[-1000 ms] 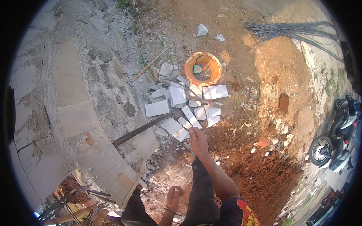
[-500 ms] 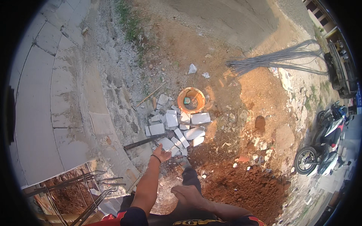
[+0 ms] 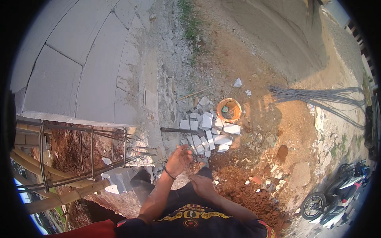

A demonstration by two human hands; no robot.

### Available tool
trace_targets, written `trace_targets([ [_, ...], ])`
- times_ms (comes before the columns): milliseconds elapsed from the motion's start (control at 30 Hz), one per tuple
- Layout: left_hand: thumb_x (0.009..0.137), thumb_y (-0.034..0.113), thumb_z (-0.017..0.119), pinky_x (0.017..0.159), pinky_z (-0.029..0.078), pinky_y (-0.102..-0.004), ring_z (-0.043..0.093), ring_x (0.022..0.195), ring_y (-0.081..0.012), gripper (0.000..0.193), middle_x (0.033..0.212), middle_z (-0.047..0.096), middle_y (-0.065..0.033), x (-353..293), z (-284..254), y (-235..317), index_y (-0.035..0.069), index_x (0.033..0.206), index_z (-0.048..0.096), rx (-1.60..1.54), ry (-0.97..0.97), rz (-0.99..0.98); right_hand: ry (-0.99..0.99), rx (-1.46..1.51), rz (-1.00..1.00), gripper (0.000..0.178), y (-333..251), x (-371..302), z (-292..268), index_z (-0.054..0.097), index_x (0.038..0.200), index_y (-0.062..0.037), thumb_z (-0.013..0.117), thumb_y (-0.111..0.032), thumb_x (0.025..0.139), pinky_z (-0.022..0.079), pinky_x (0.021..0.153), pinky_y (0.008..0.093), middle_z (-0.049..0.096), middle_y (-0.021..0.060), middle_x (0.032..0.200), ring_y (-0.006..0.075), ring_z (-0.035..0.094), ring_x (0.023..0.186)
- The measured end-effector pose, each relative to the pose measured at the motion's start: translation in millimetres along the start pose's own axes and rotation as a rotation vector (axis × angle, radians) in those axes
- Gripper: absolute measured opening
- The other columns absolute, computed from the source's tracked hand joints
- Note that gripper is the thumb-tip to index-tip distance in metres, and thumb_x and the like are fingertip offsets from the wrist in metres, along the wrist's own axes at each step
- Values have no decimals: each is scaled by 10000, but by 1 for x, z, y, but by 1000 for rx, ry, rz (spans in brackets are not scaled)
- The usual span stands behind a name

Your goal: The person assembles a metal scaffolding structure by hand, inserting and securing metal rods into a frame. They repeatedly adjust and tighten connections between vertical and horizontal bars.

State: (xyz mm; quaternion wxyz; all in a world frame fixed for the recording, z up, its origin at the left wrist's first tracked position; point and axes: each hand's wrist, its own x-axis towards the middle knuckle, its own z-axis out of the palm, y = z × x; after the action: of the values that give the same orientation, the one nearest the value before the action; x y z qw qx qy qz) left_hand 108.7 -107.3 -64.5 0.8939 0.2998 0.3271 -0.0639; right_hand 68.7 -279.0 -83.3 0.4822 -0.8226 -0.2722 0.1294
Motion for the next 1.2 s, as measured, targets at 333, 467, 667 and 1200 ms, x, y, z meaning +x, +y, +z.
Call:
trace_targets([
  [333, 982, 254, 439, 439, 216, -198, 252, 517, -23, 192, 637, 313, 69, -118, -9, 86, 113, 855, 468, 230, 270, 656, 121, -686, -294, 65, 26, 47, -30, 620, 772, -139, 593, -192, 746, 357, 702, 371, 513, 31, 641, 212, 485, 786],
  [467, 984, 247, 427, 426, 217, -209, 251, 480, -39, 203, 603, 328, 58, -150, -25, 40, 92, 860, 469, 43, 266, 787, 69, -591, -151, 153, 79, 78, -15, 623, 792, -108, 551, -240, 820, 406, 652, 407, 597, 73, 686, 264, 548, 706],
  [667, 973, 196, 437, 413, 245, -215, 272, 467, -49, 181, 602, 357, 43, -190, -63, 1, 90, 826, 451, -163, 267, 686, 442, 519, 629, 79, 162, 106, 25, 582, 872, -10, 555, -73, 832, 445, 512, 325, 609, 107, 703, 221, 576, 584],
  [1200, 976, 339, 383, 478, 291, -216, 329, 519, -52, 384, 598, 377, 46, -161, -149, -26, 34, 835, 568, 421, 636, 536, -134, 514, 81, 199, -20, 134, 13, 565, 976, -34, 452, -196, 955, 297, 505, 218, 389, -49, 624, 36, 336, 548],
])
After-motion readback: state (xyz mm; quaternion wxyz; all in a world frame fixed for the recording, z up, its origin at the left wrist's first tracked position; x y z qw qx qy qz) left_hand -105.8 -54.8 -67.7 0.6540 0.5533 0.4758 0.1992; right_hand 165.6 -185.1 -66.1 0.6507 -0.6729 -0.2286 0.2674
